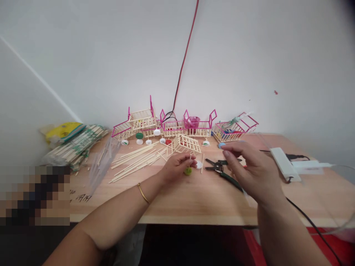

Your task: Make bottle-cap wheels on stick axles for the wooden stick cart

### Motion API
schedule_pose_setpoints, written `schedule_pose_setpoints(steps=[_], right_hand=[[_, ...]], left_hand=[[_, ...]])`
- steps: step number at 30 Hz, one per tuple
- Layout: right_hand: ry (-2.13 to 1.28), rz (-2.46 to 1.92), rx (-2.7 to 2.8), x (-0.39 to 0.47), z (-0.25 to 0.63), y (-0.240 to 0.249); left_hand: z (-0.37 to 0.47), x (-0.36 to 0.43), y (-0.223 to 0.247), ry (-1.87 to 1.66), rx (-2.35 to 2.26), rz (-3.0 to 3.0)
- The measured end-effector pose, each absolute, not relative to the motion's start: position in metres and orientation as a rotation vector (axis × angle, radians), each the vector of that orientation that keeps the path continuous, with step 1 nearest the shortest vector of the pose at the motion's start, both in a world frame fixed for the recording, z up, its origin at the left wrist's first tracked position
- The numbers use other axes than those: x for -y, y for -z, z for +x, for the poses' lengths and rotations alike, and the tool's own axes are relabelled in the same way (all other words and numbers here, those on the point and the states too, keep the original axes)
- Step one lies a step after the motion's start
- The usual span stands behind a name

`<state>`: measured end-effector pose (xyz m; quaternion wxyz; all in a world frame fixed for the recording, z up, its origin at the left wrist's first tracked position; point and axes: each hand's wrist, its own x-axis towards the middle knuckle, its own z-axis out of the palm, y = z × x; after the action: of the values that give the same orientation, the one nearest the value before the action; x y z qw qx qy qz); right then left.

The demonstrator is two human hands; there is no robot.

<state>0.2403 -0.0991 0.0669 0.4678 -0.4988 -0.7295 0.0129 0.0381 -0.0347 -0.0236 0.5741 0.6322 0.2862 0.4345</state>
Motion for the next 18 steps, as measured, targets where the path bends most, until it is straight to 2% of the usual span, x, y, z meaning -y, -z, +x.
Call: schedule_pose_setpoints(steps=[8,18], right_hand=[[-0.159,-1.474,2.227,0.07,0.261,-0.031],[-0.093,-1.572,2.461,0.056,0.241,-0.025]], left_hand=[[0.039,0.031,0.027,-1.058,-0.71,1.496],[0.036,0.034,0.018,-1.128,-0.748,1.607]])
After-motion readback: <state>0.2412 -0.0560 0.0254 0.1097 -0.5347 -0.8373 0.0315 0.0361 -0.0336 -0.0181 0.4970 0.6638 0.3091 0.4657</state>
